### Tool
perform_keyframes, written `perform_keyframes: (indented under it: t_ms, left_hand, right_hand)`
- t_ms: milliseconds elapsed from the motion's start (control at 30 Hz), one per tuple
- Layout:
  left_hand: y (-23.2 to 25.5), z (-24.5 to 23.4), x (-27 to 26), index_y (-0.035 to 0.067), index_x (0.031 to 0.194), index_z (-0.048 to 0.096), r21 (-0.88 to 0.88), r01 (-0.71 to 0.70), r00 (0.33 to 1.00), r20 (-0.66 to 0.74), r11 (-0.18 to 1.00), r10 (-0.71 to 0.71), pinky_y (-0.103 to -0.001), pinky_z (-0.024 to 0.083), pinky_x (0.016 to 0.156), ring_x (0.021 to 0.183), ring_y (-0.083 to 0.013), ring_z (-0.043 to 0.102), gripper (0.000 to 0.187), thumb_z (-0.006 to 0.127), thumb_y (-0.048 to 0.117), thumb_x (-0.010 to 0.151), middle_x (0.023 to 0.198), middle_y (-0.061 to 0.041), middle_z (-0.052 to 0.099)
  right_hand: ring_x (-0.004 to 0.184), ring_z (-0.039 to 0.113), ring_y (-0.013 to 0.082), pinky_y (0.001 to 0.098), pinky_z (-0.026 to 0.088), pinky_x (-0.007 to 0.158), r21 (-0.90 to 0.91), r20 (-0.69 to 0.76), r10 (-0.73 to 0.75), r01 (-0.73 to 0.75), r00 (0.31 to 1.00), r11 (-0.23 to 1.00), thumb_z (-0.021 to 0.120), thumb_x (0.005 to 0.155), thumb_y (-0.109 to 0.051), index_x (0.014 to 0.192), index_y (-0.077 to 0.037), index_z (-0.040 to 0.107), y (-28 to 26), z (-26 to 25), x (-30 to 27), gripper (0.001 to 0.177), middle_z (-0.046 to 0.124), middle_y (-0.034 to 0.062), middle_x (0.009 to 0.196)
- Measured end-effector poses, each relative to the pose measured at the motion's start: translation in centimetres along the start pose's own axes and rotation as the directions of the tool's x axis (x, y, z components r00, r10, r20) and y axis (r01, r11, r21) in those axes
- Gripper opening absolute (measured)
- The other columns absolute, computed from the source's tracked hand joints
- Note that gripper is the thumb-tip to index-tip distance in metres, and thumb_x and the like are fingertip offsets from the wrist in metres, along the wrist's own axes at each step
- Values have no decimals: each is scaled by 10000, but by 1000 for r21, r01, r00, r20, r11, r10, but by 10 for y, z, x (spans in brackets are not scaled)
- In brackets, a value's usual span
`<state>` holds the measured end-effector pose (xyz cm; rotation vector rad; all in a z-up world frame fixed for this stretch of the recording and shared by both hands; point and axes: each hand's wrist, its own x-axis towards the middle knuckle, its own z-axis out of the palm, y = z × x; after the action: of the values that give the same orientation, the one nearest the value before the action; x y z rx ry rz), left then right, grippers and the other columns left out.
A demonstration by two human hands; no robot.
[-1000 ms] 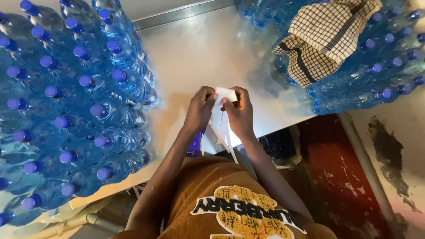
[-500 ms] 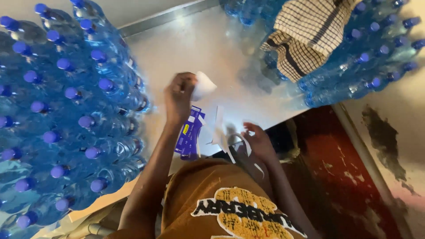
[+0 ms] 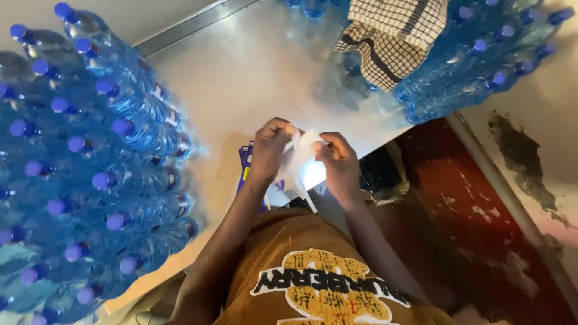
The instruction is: Manually applying adhesive labels to plastic water bottles
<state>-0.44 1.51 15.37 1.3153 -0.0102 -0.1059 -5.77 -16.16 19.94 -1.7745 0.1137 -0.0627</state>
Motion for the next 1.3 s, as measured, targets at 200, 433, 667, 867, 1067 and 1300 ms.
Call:
perform_keyframes:
  t_ms: [200, 433, 667, 867, 1067, 1300]
  left_hand:
    - [-43, -17, 20, 129, 1035, 590, -482, 193, 948, -134, 855, -289, -355, 548, 861, 739, -142, 583, 143, 536, 119, 1168, 742, 24, 444]
    - [-151, 28, 18, 139, 1500, 591, 902, 34, 633, 315, 431, -707, -485, 546, 996, 1273, -353, 668, 632, 723, 518, 1012, 1474, -150, 683]
    - [-173, 304, 129, 150, 1769, 243, 496, -265, 777, 618, 827, -122, -526, 568, 865, 1278, -436, 679, 922, 664, 535, 1044, 1599, -227, 547]
    - [-229, 412, 190, 133, 1619, 421, 661, -226, 922, 382, 716, -61, -573, 594, 922, 1214, -445, 737, 970, 853, 569, 868, 1449, -166, 732]
    - [-179, 303, 173, 100, 1485, 550, 683, -393, 830, 552, 615, -82, -625, 547, 679, 921, -536, 752, 987, 846, 729, 785, 1083, -261, 812]
    - [-159, 114, 115, -10, 1344, 635, 798, 310, 893, -58, 518, -445, -588, 589, 1026, 1194, -528, 732, 1077, 882, 809, 691, 1201, -340, 736]
  right_hand:
    - [879, 836, 358, 390, 650, 816, 398, -510, 331, -123, 794, 909, 661, 1149, -291, 1371, -210, 638, 79, -173, -7, 238, 778, 244, 929]
    - [627, 500, 61, 276, 408, 653, 504, -829, 282, 425, 483, 752, 807, 1072, -447, 967, -267, 688, 89, -362, -98, 241, 669, -116, 816]
    - [930, 698, 99, 234, 556, 750, 337, -838, 101, 363, 536, 869, 820, 1033, -273, 1101, -255, 644, 52, -318, -110, 189, 729, -10, 1252]
    - [1129, 725, 297, 408, 590, 916, 282, -863, 74, 355, 499, 891, 699, 1112, -441, 1472, -174, 671, 75, -309, -158, 449, 717, 130, 1422]
    - [850, 655, 187, 457, 612, 954, 252, -854, 6, 405, 520, 879, 697, 1032, -457, 1182, -170, 672, 54, -307, -111, 326, 695, -20, 1127]
    - [710, 745, 171, 261, 650, 632, 654, -403, 197, 131, 894, 745, 913, 702, -10, 1064, -19, 672, 145, -181, 33, 435, 754, 46, 883]
